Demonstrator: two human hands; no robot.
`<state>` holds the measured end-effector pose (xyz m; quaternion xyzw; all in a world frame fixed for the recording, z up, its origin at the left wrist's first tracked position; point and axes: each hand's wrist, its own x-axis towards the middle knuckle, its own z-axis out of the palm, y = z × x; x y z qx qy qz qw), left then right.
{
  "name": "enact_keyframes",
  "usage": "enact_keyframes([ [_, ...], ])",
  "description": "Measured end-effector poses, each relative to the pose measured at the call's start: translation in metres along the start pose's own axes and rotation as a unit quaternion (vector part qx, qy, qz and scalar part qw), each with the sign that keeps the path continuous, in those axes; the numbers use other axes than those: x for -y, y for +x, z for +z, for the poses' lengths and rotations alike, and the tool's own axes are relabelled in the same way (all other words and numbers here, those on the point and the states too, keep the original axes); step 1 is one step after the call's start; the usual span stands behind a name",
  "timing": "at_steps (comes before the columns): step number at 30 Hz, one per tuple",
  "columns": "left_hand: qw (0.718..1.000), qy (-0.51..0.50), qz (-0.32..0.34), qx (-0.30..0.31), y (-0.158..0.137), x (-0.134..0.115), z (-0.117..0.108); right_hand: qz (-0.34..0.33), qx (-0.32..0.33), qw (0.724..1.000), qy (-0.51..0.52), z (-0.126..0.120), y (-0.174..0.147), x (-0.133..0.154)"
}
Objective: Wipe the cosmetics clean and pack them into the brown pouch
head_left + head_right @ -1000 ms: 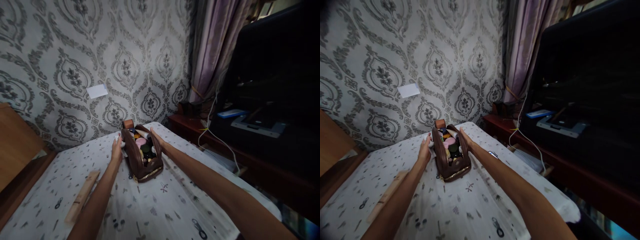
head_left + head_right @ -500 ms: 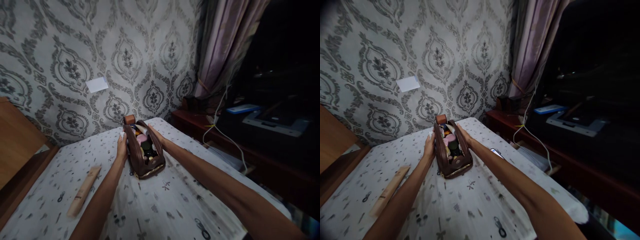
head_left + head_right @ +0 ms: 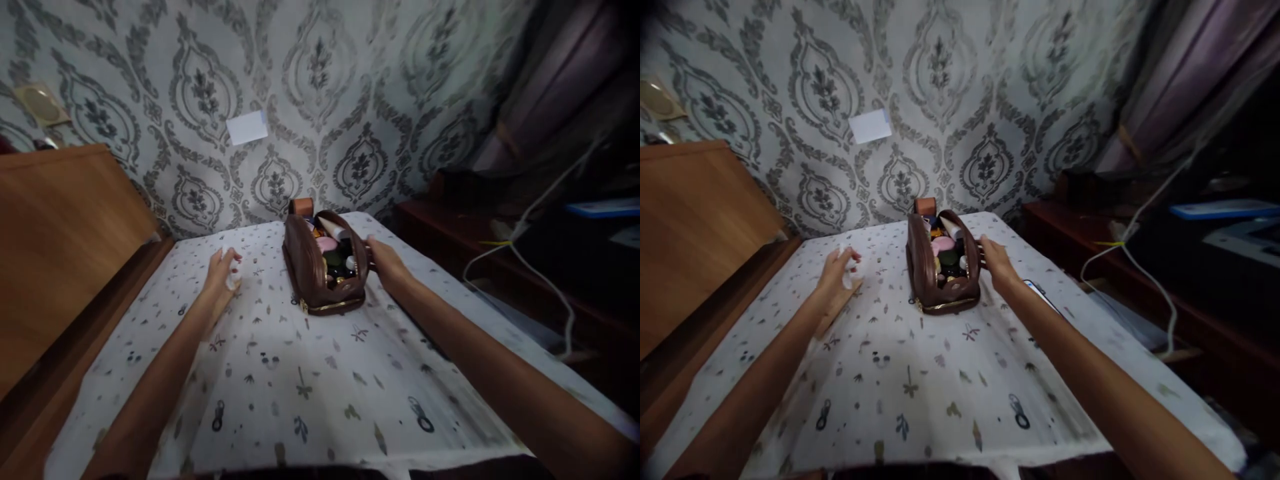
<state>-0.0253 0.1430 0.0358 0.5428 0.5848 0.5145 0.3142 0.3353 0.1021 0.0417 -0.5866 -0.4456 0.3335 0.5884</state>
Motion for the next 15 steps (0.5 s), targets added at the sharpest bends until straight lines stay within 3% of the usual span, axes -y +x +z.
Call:
enact_keyframes([
  [3, 0.991, 0.130, -0.030, 0.002, -0.013, 0.006, -0.058, -0.061, -0.074, 0.995, -0.037, -0.014, -0.045, 0.008],
  [5, 0.977, 0.204, -0.057, 0.025, -0.029, 0.011, -0.078, -0.167, -0.119, 0.973, -0.107, -0.016, -0.081, 0.016],
  [6, 0.968, 0.237, -0.070, 0.039, -0.037, 0.013, -0.082, -0.189, -0.099, 0.971, -0.111, -0.013, -0.099, 0.018],
  [9, 0.941, 0.313, -0.102, 0.079, -0.058, 0.017, -0.082, -0.220, 0.083, 0.968, -0.088, 0.013, -0.145, 0.018],
  [12, 0.924, 0.349, -0.116, 0.103, -0.071, 0.013, -0.070, -0.208, 0.285, 0.931, -0.098, 0.052, -0.172, 0.007],
  [15, 0.924, 0.340, -0.126, 0.118, -0.090, 0.006, -0.058, -0.202, 0.382, 0.894, -0.122, 0.088, -0.185, -0.006],
])
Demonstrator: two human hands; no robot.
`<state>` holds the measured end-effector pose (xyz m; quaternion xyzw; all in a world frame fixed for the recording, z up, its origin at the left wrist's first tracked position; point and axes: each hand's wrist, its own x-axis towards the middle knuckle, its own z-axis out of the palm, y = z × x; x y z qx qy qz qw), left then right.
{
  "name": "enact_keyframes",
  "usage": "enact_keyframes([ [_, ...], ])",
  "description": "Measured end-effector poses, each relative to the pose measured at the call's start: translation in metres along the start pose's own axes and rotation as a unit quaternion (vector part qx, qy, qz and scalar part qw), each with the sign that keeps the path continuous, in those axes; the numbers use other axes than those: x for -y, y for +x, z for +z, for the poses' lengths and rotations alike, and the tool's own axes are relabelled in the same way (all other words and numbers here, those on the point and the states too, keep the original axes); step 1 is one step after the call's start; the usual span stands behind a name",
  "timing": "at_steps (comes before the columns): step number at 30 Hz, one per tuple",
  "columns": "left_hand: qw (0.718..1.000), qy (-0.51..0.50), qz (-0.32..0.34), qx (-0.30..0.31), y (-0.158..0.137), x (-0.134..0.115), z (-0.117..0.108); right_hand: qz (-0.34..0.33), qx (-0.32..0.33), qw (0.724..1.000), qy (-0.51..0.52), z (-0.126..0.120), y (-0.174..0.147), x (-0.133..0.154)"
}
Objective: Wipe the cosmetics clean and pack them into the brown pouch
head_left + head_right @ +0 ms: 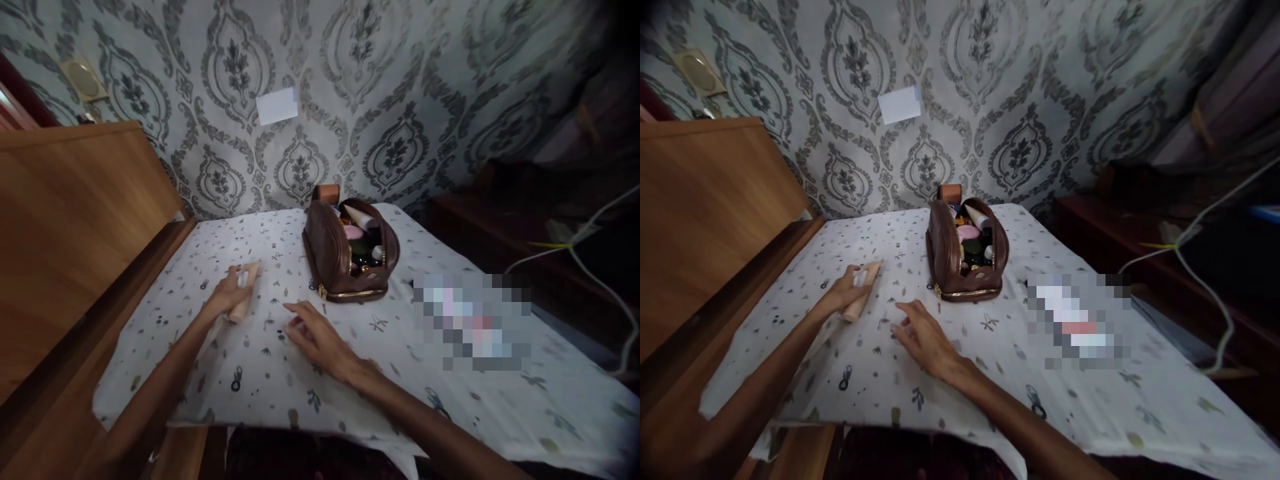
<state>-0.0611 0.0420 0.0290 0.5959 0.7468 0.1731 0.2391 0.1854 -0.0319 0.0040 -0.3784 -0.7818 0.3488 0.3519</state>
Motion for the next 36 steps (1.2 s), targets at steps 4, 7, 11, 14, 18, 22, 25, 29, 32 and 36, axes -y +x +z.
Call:
enact_keyframes([
  [4, 0.993, -0.098, 0.029, 0.050, -0.042, -0.008, 0.011, 0.006, 0.045, 0.998, -0.036, 0.023, 0.013, -0.005],
  [7, 0.982, -0.180, 0.045, 0.039, -0.063, -0.005, 0.007, 0.039, 0.029, 0.997, -0.052, 0.029, 0.015, -0.009],
  [11, 0.978, -0.201, 0.050, -0.003, -0.068, 0.004, 0.001, 0.029, 0.002, 0.996, -0.086, 0.035, 0.010, -0.009],
  [14, 0.978, -0.174, 0.112, -0.019, -0.073, 0.003, 0.004, 0.021, -0.008, 0.991, -0.131, 0.037, 0.004, -0.007],
  [18, 0.950, -0.110, 0.277, -0.086, -0.092, -0.014, 0.015, 0.082, -0.036, 0.988, -0.123, 0.035, 0.000, -0.008],
  [22, 0.903, -0.039, 0.418, -0.091, -0.104, -0.033, 0.037, 0.094, -0.060, 0.993, -0.025, 0.028, -0.001, -0.011],
  [25, 0.870, 0.065, 0.480, -0.093, -0.097, -0.038, 0.060, 0.081, -0.062, 0.994, 0.027, 0.026, -0.002, -0.013],
  [29, 0.862, 0.113, 0.484, -0.097, -0.080, -0.031, 0.076, 0.111, -0.066, 0.991, 0.037, 0.027, -0.004, -0.017],
  [32, 0.876, 0.129, 0.452, -0.109, -0.066, -0.017, 0.069, 0.126, -0.062, 0.989, 0.033, 0.029, -0.004, -0.021],
  [36, 0.907, 0.133, 0.374, -0.140, -0.040, 0.013, 0.046, 0.126, -0.057, 0.990, 0.024, 0.029, -0.004, -0.022],
])
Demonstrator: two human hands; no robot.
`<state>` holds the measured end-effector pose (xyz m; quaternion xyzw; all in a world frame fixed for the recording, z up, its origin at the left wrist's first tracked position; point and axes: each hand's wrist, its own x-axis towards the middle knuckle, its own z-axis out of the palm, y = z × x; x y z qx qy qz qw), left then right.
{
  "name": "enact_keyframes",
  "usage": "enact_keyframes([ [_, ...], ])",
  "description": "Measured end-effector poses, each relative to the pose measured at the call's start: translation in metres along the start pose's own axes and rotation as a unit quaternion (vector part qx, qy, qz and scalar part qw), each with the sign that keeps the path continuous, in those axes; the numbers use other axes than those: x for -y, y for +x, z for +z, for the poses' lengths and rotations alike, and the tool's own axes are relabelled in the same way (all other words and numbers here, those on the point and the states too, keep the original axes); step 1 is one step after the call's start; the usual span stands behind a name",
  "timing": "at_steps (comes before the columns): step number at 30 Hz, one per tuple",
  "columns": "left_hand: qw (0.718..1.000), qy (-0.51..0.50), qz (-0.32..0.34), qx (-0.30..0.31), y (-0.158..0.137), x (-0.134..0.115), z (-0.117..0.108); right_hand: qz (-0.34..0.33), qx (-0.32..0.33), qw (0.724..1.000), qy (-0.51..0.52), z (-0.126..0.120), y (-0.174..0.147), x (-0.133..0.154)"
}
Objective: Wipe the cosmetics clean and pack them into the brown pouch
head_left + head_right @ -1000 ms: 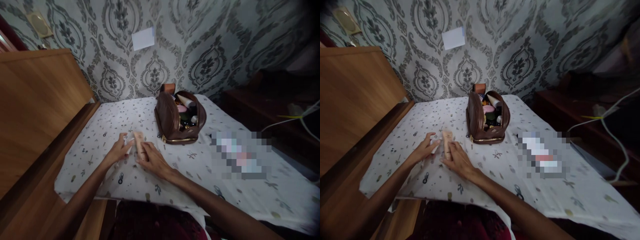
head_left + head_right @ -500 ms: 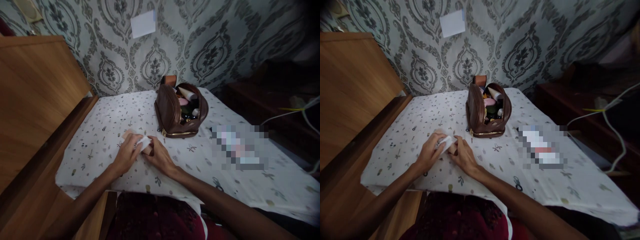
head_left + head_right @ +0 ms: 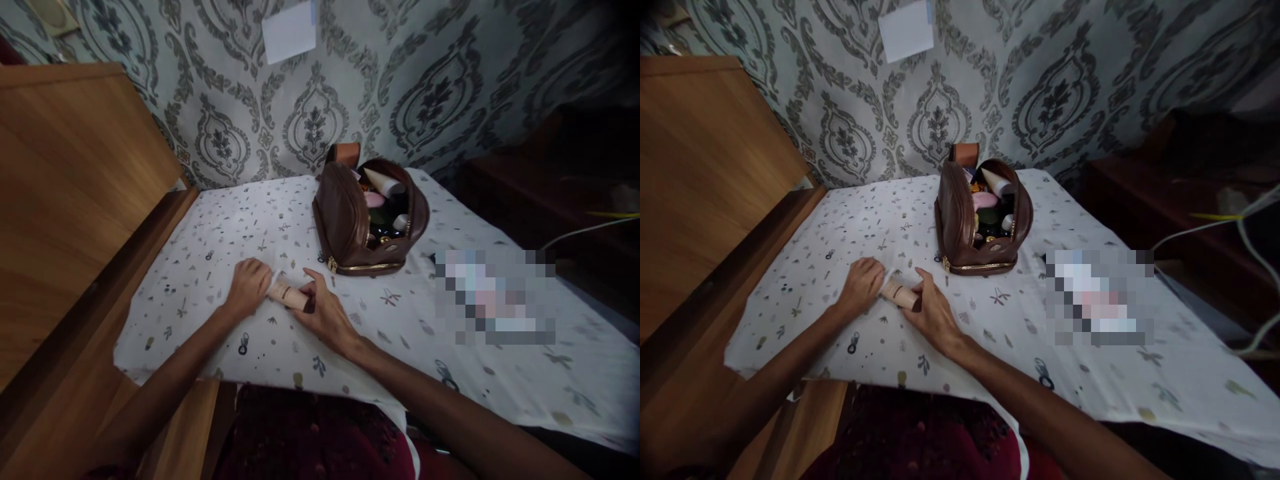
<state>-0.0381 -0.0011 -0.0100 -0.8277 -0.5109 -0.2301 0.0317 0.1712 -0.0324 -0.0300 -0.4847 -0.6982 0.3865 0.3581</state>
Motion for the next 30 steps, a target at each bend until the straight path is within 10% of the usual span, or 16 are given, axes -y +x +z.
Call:
enact_keyframes([
  [6, 0.998, 0.001, -0.063, -0.010, -0.003, 0.045, -0.004, -0.011, 0.000, 1.000, -0.022, -0.005, 0.000, 0.006],
  [16, 0.993, -0.002, -0.115, -0.031, -0.015, 0.038, -0.010, -0.070, -0.033, 0.994, -0.073, -0.008, -0.001, 0.006],
  [25, 0.993, 0.032, 0.107, -0.039, -0.010, -0.050, -0.012, -0.013, -0.032, 0.999, -0.014, -0.008, 0.004, 0.008],
  [30, 0.974, 0.098, 0.193, -0.066, -0.007, -0.048, -0.004, 0.018, -0.016, 0.999, 0.035, -0.012, 0.007, 0.010],
])
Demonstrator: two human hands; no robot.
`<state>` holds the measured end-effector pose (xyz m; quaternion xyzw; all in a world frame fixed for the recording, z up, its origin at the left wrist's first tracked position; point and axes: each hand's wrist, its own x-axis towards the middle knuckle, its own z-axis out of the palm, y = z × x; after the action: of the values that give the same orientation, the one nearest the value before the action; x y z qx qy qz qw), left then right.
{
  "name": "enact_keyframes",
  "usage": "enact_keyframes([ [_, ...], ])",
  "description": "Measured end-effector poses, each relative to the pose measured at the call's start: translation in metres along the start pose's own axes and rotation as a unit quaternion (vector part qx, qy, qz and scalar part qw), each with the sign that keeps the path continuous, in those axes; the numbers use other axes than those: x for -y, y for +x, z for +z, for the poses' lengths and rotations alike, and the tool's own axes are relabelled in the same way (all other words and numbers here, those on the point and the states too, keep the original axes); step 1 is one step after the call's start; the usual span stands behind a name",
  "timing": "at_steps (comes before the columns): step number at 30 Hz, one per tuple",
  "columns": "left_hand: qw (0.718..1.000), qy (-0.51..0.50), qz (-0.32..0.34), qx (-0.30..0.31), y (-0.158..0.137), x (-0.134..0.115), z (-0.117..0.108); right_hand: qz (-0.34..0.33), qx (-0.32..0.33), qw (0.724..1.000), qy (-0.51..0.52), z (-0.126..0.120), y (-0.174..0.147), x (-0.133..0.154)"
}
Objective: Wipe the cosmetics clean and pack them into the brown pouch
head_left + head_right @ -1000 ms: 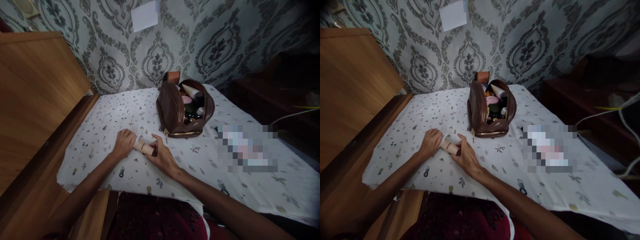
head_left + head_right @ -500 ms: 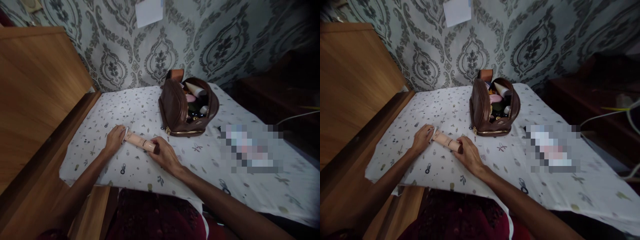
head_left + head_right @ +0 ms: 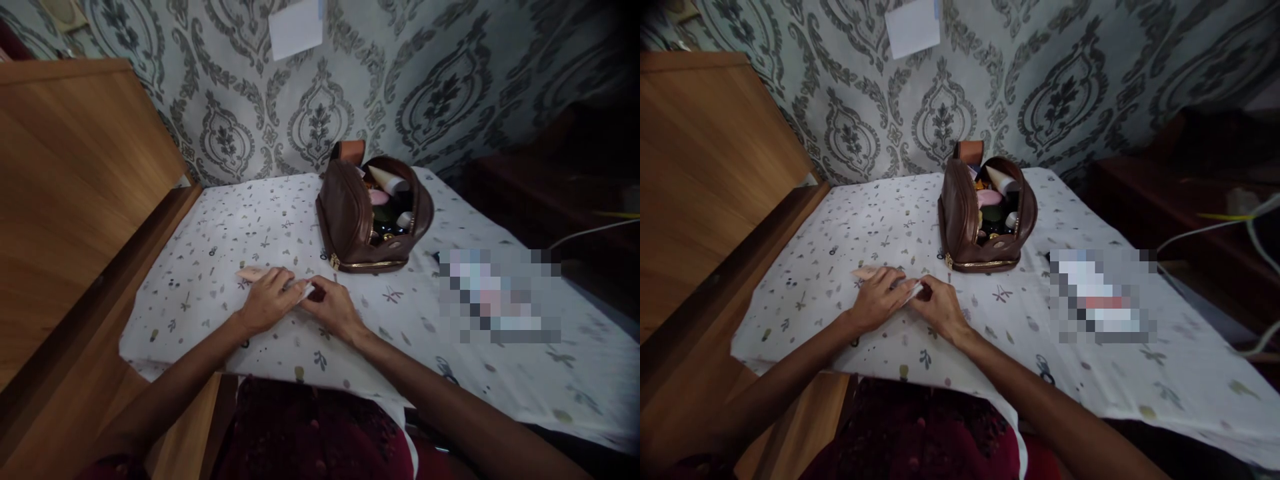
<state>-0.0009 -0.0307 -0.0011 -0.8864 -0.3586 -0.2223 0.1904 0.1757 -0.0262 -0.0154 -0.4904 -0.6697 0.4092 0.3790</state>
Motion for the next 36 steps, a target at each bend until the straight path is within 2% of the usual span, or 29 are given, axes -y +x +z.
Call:
enact_keyframes([
  [4, 0.998, 0.023, -0.052, 0.023, -0.014, 0.034, 0.004, 0.010, 0.002, 1.000, -0.013, -0.002, 0.002, 0.000],
  [8, 0.991, 0.037, -0.126, 0.038, -0.030, 0.065, 0.003, -0.028, -0.010, 0.997, -0.067, -0.003, 0.003, -0.003],
  [12, 0.984, 0.053, -0.167, 0.028, -0.043, 0.082, 0.000, -0.056, -0.010, 0.992, -0.114, -0.003, 0.003, -0.006],
  [15, 0.982, 0.060, -0.180, 0.017, -0.044, 0.084, -0.002, -0.076, -0.016, 0.991, -0.110, -0.003, 0.003, -0.008],
  [18, 0.983, 0.065, -0.174, 0.007, -0.038, 0.074, -0.004, -0.075, -0.020, 0.994, -0.079, -0.003, 0.001, -0.007],
  [20, 0.988, 0.063, -0.140, 0.002, -0.029, 0.060, -0.005, -0.066, -0.017, 0.996, -0.065, -0.003, 0.000, -0.005],
  [24, 0.999, 0.047, -0.024, -0.003, -0.008, 0.021, -0.002, -0.056, -0.009, 0.996, -0.066, -0.004, -0.001, 0.000],
  [27, 0.999, 0.046, 0.006, -0.002, 0.002, 0.006, 0.003, -0.067, -0.007, 0.994, -0.083, -0.005, -0.001, 0.001],
  [30, 0.998, 0.037, -0.039, 0.020, 0.001, 0.017, 0.007, -0.066, -0.004, 0.993, -0.103, -0.006, 0.000, 0.000],
  [36, 0.983, 0.032, -0.178, 0.032, -0.018, 0.075, 0.013, -0.058, 0.003, 0.990, -0.125, -0.006, 0.003, -0.002],
])
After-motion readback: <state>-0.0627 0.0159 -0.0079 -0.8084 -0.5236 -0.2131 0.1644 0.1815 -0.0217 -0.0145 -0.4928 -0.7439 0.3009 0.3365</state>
